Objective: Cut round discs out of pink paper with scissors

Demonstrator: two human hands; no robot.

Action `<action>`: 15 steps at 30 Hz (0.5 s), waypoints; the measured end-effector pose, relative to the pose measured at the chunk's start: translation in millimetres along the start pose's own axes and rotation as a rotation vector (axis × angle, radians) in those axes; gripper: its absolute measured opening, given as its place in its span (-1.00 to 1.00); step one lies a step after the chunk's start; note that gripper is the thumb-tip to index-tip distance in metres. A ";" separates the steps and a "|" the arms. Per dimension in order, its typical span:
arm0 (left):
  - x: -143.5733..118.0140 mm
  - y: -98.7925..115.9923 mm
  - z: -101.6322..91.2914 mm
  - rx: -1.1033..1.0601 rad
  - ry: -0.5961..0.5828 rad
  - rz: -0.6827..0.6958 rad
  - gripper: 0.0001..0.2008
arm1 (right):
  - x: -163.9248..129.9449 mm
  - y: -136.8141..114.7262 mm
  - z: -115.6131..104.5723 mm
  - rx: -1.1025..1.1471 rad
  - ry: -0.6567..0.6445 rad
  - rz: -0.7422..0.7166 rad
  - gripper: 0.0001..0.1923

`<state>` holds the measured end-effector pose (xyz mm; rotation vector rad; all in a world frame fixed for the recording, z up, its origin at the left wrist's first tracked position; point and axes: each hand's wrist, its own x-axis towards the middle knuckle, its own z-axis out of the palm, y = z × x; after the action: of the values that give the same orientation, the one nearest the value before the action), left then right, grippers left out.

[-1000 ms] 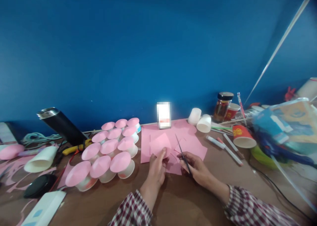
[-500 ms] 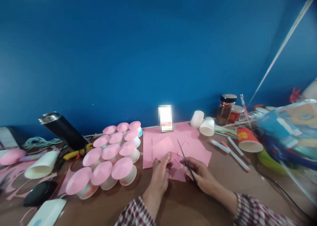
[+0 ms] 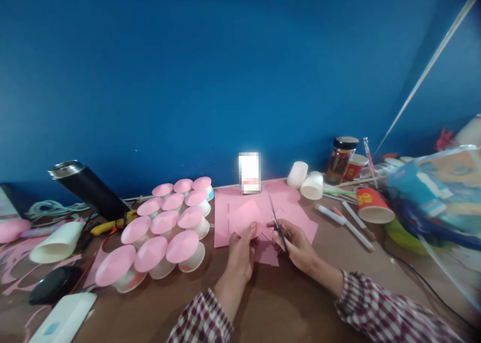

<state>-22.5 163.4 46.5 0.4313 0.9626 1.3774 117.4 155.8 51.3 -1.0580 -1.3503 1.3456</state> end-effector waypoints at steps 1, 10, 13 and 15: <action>-1.0 1.0 0.2 0.008 -0.007 0.005 -0.72 | -0.1 2.2 -0.5 -0.027 0.003 0.001 -0.60; -4.0 -1.1 3.8 -0.005 -0.021 0.010 -0.71 | -8.1 5.8 0.8 -0.343 -0.106 -0.093 -0.72; -4.2 -1.6 5.1 -0.009 -0.033 0.001 -0.73 | -8.0 5.9 1.9 -0.313 -0.114 -0.061 -0.71; -4.6 -1.1 5.6 0.009 -0.032 -0.003 -0.75 | -7.7 6.4 2.1 -0.268 -0.122 -0.040 -0.70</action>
<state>-17.1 160.3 50.3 0.4574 0.9433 1.3599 116.8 148.0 44.7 -1.1333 -1.6690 1.2398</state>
